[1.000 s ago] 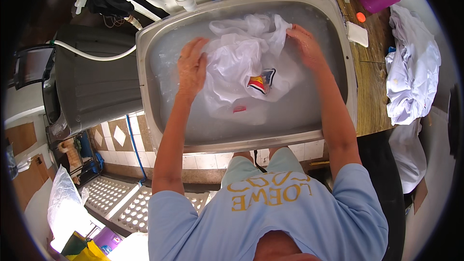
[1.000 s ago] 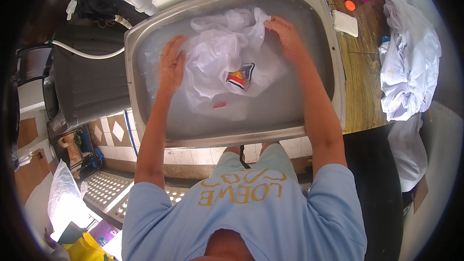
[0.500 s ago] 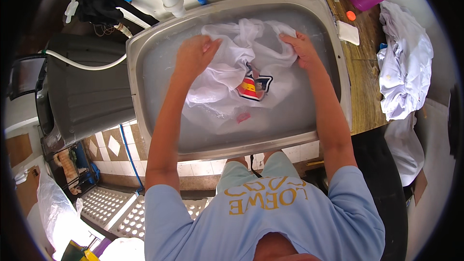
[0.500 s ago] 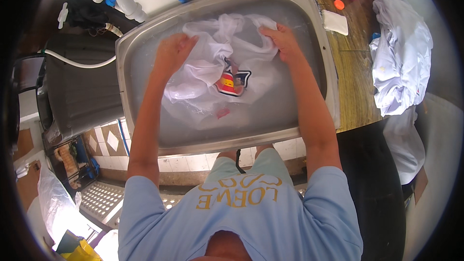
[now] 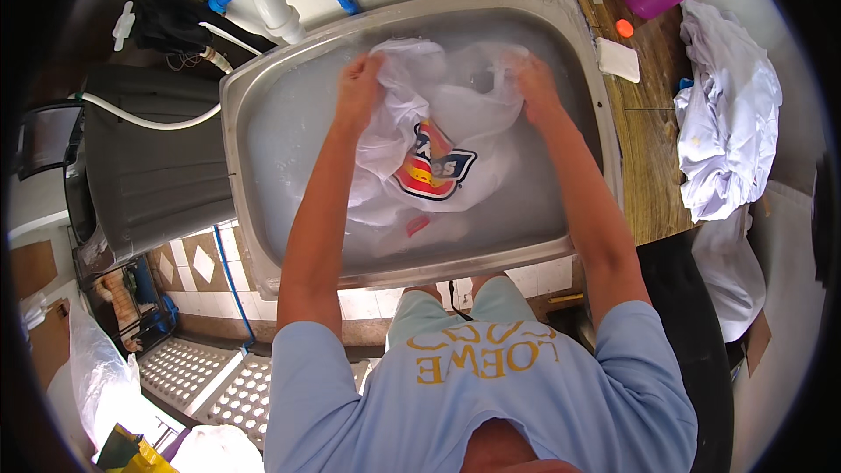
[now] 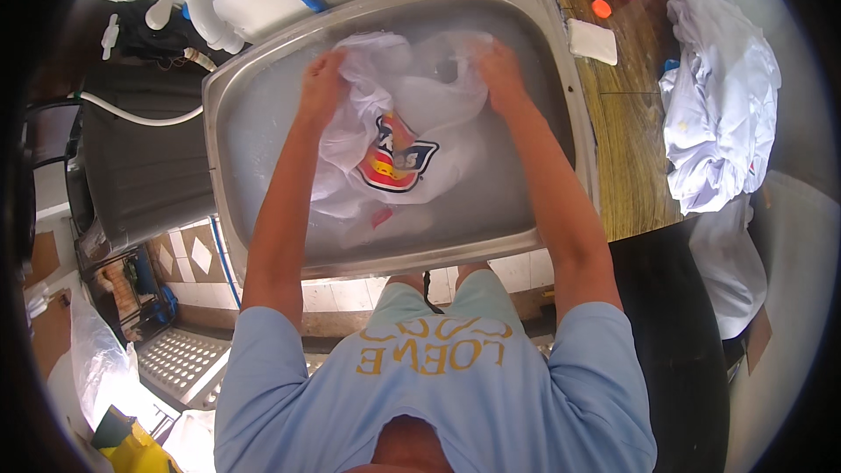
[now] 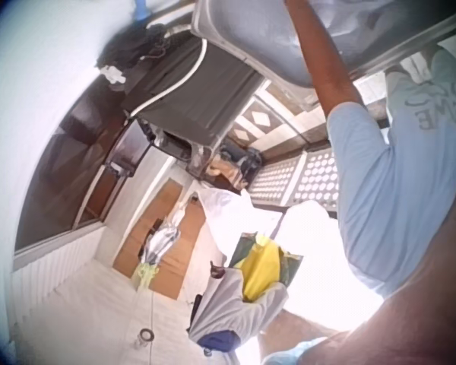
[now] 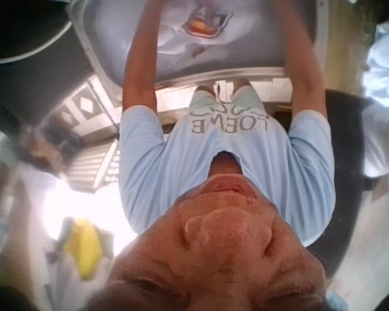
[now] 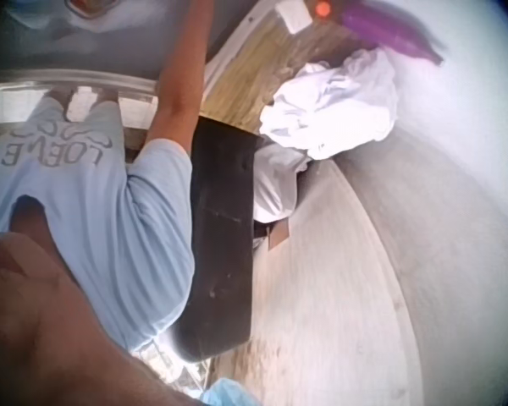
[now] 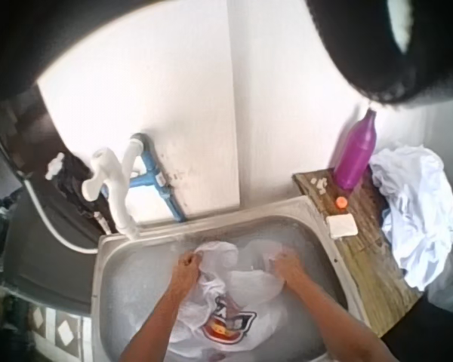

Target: The person washes a white t-shirt by hand in a sink filled with soapy water, scrubs a stain, applies a purple cleaning product from a bottle, and then places the shirt into a washing machine.

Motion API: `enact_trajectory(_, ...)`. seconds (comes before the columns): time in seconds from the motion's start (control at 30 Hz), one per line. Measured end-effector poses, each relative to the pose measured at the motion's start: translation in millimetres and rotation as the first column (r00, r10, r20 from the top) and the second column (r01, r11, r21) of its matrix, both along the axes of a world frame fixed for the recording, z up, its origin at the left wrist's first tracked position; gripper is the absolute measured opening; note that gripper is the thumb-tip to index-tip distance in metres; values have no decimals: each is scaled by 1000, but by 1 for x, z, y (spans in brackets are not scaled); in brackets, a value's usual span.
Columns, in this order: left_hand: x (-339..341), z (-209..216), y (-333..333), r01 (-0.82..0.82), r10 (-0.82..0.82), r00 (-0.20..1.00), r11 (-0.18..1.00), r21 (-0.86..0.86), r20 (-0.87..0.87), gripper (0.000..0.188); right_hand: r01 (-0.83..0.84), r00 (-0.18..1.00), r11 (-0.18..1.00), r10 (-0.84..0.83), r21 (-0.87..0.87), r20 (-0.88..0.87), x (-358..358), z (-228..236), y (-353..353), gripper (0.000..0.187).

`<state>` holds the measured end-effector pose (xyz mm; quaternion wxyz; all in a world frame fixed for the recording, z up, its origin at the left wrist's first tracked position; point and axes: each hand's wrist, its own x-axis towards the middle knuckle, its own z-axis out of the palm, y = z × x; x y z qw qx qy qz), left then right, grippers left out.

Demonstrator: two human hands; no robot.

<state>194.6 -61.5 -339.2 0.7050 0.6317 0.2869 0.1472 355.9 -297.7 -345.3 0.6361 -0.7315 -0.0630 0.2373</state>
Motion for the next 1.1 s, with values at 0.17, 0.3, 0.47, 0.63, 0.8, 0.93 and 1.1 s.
enact_trajectory(0.17, -49, 77, 14, -6, 113, 959, 924, -382, 258, 29, -116, 959, 889, 217, 443, -184, 8, 112, -10, 17)
enact_trajectory(0.3, -66, 123, -12, -26, 141, 952, 922, -387, 272, 41, -409, 846, 744, 526, 528, -87, 4, 170, -14, 23)
enact_trajectory(0.47, -44, 144, -65, 43, 28, 968, 960, -276, 249, 31, -585, 773, 798, 494, 146, 398, -60, 120, 39, 33)
enact_trajectory(0.63, -64, 113, -58, -10, 5, 1000, 982, 187, 29, 35, -649, 752, 736, 658, 193, 17, -56, 56, 53, 20)
enact_trajectory(0.8, -112, 80, -73, -19, 156, 983, 596, 803, -93, 102, -549, 826, 773, 560, 318, 64, -52, 100, 59, 10)
enact_trajectory(0.93, -127, 79, -96, 110, 135, 955, 661, 742, -262, 141, -490, 788, 662, 615, 568, -38, -54, 216, 56, 9)
enact_trajectory(1.1, -107, 84, -115, 64, 135, 971, 650, 757, -198, 145, -589, 582, 269, 795, 762, 169, -51, 340, 44, 10)
